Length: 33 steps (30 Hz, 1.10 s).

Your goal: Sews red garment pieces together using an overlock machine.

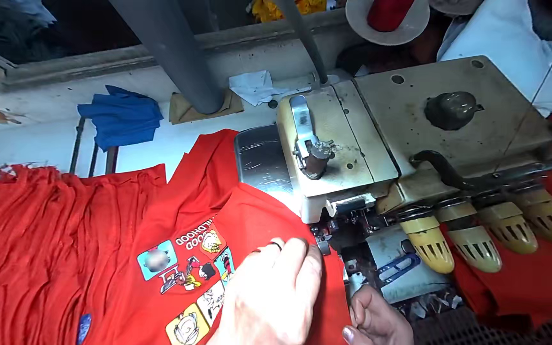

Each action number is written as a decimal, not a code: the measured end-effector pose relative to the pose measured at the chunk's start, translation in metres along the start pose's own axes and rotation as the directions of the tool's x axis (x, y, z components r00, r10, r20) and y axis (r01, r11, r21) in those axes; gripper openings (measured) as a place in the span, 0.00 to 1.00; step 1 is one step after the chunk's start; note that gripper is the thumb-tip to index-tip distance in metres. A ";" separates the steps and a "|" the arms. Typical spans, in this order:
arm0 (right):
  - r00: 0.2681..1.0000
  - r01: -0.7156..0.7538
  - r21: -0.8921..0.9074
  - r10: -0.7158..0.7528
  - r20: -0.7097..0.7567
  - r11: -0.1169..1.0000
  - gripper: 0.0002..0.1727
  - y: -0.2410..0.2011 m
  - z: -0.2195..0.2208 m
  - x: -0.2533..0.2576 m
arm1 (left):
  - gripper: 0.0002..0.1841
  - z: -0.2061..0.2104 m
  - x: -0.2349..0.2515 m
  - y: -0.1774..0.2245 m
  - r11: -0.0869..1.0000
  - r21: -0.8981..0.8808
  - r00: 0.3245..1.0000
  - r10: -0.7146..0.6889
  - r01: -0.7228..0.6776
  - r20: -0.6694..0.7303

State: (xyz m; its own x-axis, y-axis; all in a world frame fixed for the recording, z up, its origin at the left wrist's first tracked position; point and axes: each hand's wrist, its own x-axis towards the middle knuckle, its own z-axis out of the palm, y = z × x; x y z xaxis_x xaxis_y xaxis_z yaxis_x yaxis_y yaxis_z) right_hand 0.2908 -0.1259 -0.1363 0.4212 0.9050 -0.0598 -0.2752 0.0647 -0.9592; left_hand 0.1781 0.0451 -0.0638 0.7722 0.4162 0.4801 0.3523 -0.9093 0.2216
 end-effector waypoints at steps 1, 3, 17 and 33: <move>1.000 0.008 0.012 -0.008 0.007 1.000 0.17 -0.001 -0.002 0.001 | 0.12 -0.001 -0.003 0.002 1.000 0.025 1.000 0.001 -0.001 0.005; 1.000 0.023 0.034 -0.024 0.017 0.999 0.17 -0.005 -0.004 0.003 | 0.14 -0.003 -0.008 0.003 0.998 0.060 0.999 -0.007 0.004 0.046; 0.990 0.117 -0.159 -0.128 -0.057 0.980 0.16 -0.037 0.012 0.044 | 0.18 0.014 0.032 -0.071 0.998 0.030 0.998 -0.053 0.054 -0.029; 0.984 0.143 -0.187 -0.160 -0.077 0.972 0.13 -0.032 0.011 0.048 | 0.29 -0.078 -0.092 -0.058 0.706 0.111 0.594 -0.661 0.700 0.458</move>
State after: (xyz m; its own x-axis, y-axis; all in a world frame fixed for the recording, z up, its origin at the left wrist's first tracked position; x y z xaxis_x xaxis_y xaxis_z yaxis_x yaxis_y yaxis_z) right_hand 0.3109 -0.0800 -0.1056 0.5247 0.8481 0.0732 -0.0458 0.1140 -0.9924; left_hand 0.0456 0.0594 -0.0542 0.4679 0.8476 -0.2502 0.8478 -0.3504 0.3980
